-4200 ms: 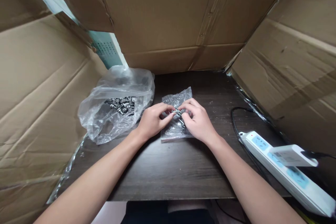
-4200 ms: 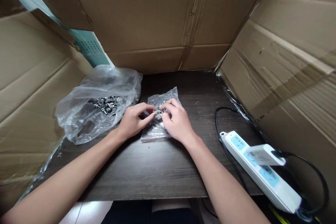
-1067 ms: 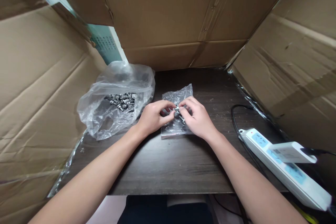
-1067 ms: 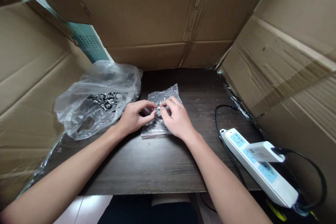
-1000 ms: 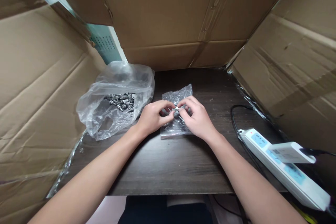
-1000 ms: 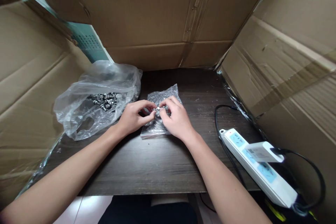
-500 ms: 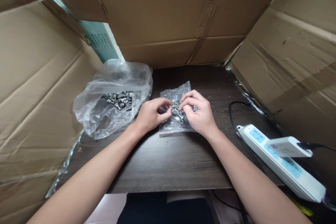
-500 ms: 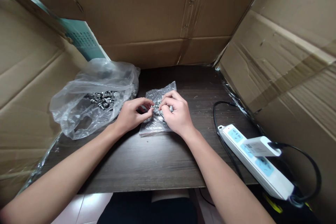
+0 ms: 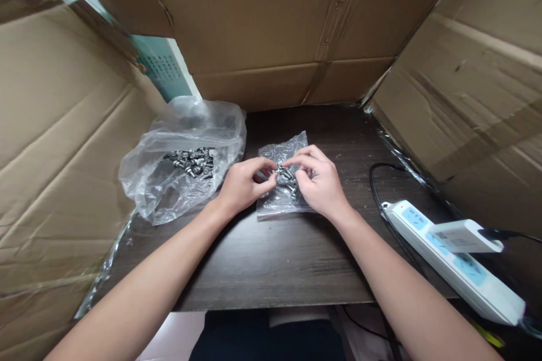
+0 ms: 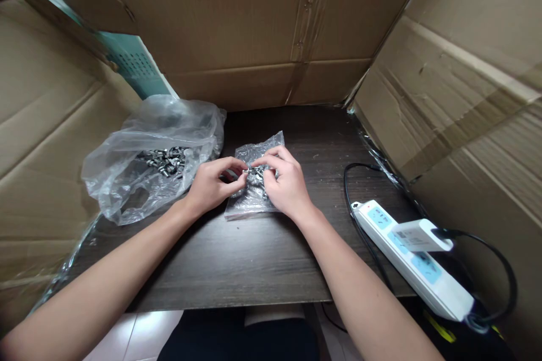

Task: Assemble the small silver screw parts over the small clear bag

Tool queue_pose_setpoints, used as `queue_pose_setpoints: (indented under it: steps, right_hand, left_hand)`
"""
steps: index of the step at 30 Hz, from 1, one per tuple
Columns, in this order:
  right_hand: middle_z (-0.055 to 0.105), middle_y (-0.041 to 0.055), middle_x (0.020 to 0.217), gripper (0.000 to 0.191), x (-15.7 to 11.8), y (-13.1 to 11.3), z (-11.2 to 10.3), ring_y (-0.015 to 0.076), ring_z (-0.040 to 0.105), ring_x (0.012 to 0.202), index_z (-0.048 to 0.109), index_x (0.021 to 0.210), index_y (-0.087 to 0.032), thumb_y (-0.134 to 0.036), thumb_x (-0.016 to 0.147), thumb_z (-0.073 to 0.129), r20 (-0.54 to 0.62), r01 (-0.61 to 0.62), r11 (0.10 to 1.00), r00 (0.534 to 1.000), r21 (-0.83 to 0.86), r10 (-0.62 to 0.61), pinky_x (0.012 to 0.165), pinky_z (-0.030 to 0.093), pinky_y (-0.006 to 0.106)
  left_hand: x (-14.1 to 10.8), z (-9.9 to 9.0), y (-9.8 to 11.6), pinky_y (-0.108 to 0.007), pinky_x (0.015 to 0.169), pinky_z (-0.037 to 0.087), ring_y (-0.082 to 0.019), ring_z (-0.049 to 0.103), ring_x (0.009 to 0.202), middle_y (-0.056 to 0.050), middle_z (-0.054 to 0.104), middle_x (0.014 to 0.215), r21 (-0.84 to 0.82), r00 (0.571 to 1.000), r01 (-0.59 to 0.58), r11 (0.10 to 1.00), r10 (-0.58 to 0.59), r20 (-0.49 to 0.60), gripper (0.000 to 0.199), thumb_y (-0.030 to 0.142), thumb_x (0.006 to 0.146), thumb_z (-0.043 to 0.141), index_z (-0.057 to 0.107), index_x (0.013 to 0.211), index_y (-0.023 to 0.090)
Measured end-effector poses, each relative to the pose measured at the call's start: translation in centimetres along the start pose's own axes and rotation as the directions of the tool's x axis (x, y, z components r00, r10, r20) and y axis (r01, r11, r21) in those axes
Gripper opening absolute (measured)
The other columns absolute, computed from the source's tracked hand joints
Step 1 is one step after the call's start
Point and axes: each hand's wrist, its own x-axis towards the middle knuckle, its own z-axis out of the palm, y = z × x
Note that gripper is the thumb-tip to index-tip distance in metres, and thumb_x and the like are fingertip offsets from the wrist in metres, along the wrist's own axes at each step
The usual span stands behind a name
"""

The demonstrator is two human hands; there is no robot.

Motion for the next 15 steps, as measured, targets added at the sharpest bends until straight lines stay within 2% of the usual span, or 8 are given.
queue_pose_setpoints:
  steps: [4, 6, 10, 15]
  right_hand:
    - [0.062, 0.0055, 0.1, 0.023, -0.19, 0.47, 0.24, 0.0165, 0.059, 0.077, 0.073, 0.082, -0.02, -0.011, 0.079, 0.052, 0.108, -0.071, 0.994, 0.991, -0.085, 0.08, 0.07, 0.049, 0.033]
    - [0.063, 0.0051, 0.098, 0.02, -0.21, 0.47, 0.23, 0.017, 0.059, 0.078, 0.071, 0.081, -0.02, -0.012, 0.08, 0.052, 0.111, -0.085, 0.99, 0.989, -0.109, 0.097, 0.073, 0.049, 0.034]
    - [0.063, 0.0044, 0.098, 0.025, -0.17, 0.14, 0.1, 0.0153, 0.056, 0.074, 0.072, 0.09, -0.021, -0.011, 0.079, 0.052, 0.079, -0.063, 0.996, 0.995, -0.057, 0.068, 0.071, 0.049, 0.032]
    - [0.063, 0.005, 0.1, 0.019, -0.2, 0.25, 0.18, 0.0166, 0.058, 0.078, 0.07, 0.083, -0.019, -0.013, 0.08, 0.053, 0.172, -0.1, 0.989, 0.978, -0.113, 0.118, 0.074, 0.048, 0.033]
  left_hand:
    - [0.11, -0.08, 0.1, -0.019, 0.064, 0.056, -0.011, 0.068, 0.072, -0.001, 0.074, 0.085, 0.02, 1.0, -0.02, 1.0, 0.02, 0.0, 0.01, 0.015, 0.085, 0.07, 0.071, 0.095, 0.016]
    - [0.17, -0.07, 0.14, -0.019, 0.064, 0.056, -0.011, 0.068, 0.071, -0.001, 0.074, 0.084, 0.029, 1.0, -0.028, 0.999, 0.028, 0.003, 0.009, 0.016, 0.086, 0.069, 0.071, 0.095, 0.016]
    - [0.23, 0.01, 0.16, -0.019, 0.063, 0.056, -0.011, 0.068, 0.07, -0.001, 0.074, 0.083, 0.033, 0.999, -0.033, 0.999, 0.033, -0.007, 0.01, 0.016, 0.085, 0.069, 0.071, 0.095, 0.016]
    - [0.14, 0.07, 0.12, -0.019, 0.064, 0.056, -0.01, 0.068, 0.07, -0.001, 0.073, 0.083, 0.023, 0.999, -0.047, 0.999, 0.047, 0.003, 0.009, 0.015, 0.085, 0.069, 0.071, 0.095, 0.016]
